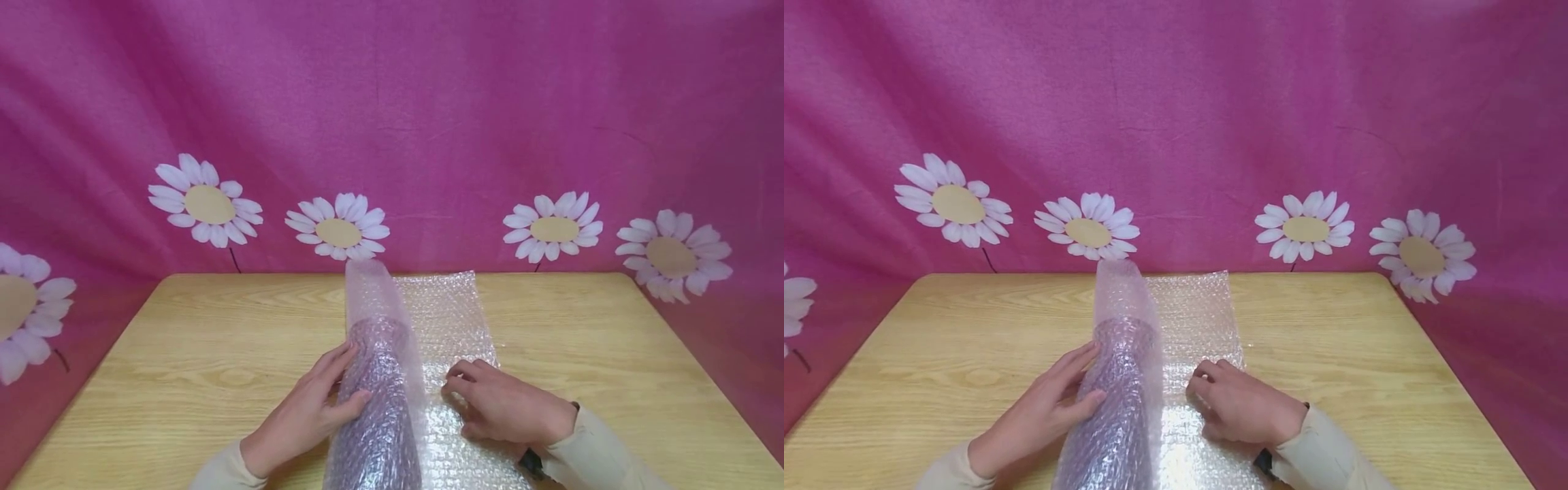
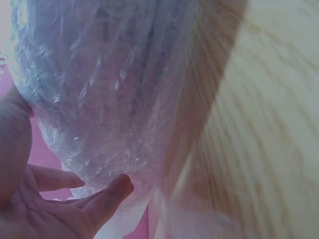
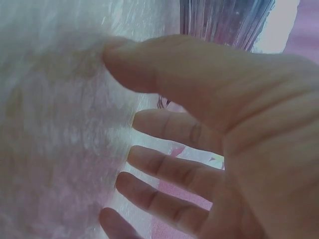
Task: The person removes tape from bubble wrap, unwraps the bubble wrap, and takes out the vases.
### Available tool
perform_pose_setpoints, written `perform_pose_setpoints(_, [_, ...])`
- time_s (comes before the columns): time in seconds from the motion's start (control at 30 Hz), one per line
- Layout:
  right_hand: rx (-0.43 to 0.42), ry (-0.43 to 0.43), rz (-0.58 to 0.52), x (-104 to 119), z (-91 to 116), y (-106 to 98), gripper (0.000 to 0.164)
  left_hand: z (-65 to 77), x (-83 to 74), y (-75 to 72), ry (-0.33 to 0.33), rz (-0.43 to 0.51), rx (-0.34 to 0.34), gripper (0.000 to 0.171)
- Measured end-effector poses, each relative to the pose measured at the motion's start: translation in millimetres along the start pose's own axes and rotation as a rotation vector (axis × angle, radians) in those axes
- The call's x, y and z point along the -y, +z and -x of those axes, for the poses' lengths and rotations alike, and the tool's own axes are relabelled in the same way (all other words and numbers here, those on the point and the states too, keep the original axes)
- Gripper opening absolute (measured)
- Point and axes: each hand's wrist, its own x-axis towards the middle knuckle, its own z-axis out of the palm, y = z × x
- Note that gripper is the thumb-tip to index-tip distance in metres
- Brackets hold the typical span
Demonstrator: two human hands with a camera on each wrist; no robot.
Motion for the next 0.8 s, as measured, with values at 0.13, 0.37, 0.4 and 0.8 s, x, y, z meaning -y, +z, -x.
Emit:
perform_pose_setpoints(0.13, [-0.014, -0.015, 0.018, 0.5, 0.3, 0.2, 0.04, 0.7, 0.9, -0.8, 0.002, 0.006, 0.003, 0.076])
perform_pose_setpoints(0.37, [-0.029, -0.029, 0.045, -0.3, -0.4, -0.7, 0.042, -0.5, 3.6, -0.8, 0.025, 0.01, -0.002, 0.074])
perform_pose_setpoints(0.4, [-0.029, -0.03, 0.045, -0.3, -0.5, -0.6, 0.042, -0.7, 3.9, -0.7, 0.034, 0.008, -0.003, 0.074])
perform_pose_setpoints(0.8, [-0.042, 0.005, 0.039, 2.3, -0.4, 1.8, 0.041, 1.9, 6.7, -3.3, 0.023, 0.036, 0.021, 0.075])
